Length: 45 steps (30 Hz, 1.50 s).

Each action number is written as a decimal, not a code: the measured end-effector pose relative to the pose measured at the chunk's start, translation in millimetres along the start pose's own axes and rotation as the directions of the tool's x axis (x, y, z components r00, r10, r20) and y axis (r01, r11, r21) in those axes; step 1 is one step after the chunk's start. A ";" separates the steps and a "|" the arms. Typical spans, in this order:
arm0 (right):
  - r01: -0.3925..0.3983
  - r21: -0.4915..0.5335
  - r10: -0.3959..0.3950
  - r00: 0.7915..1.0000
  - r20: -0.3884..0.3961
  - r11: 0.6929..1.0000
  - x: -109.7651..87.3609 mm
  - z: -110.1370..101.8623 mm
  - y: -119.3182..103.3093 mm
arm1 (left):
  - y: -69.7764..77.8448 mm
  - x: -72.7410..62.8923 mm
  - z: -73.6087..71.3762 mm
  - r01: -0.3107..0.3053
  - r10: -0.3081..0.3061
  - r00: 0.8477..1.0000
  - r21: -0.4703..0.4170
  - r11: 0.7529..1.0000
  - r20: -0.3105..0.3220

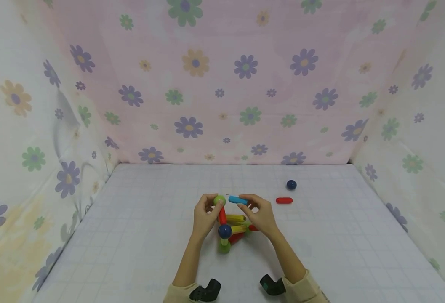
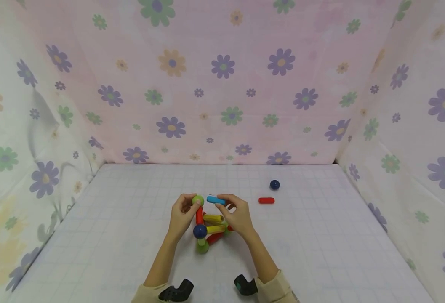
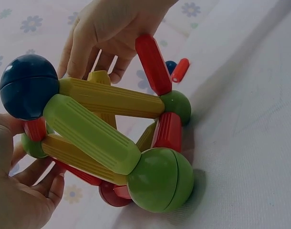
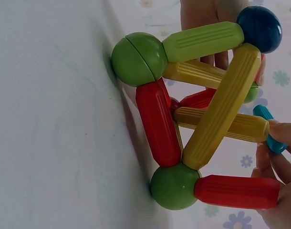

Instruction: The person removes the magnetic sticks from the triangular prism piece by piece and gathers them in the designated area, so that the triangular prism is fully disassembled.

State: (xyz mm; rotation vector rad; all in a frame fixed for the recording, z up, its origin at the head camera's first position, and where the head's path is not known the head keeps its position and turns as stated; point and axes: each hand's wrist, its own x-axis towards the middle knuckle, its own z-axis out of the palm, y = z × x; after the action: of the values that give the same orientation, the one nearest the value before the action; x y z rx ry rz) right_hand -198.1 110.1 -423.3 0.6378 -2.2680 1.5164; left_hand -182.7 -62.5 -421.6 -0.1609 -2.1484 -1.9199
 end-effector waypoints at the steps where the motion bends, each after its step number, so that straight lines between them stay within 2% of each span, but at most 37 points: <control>1: -0.027 0.015 0.027 1.000 0.007 1.000 0.1 -1.1 0.9 | 0.3 0.1 -0.1 -0.001 0.001 1.000 -0.001 1.000 0.001; 6: -0.117 0.072 0.116 0.993 0.020 0.991 -0.8 -8.5 3.7 | 1.3 -0.1 -0.6 -0.005 0.005 1.000 0.004 1.000 0.002; 13: -0.125 0.071 0.125 0.992 0.003 0.990 -4.7 -19.7 9.9 | 0.5 -0.1 -1.2 -0.003 0.003 1.000 0.000 1.000 0.002; 24: -0.181 0.144 0.187 0.982 -0.027 0.973 -11.5 -38.7 24.7 | -1.0 0.8 -1.4 0.001 -0.001 1.000 -0.005 1.000 0.010; 31: -0.238 0.130 0.248 0.966 -0.071 0.963 -16.4 -52.0 36.3 | -1.4 1.2 -1.4 0.002 -0.002 1.000 -0.008 1.000 0.009; 45: -0.292 0.113 0.305 0.944 -0.124 0.950 -27.8 -75.5 62.5 | -1.0 1.4 -1.9 0.007 -0.007 1.000 -0.006 1.000 0.008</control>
State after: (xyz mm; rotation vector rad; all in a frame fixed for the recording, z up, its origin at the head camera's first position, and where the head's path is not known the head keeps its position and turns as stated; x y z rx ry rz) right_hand -206.0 205.6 -457.6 0.2041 -2.2738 1.7527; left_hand -184.0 -64.6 -422.0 -0.1625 -2.1510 -1.9329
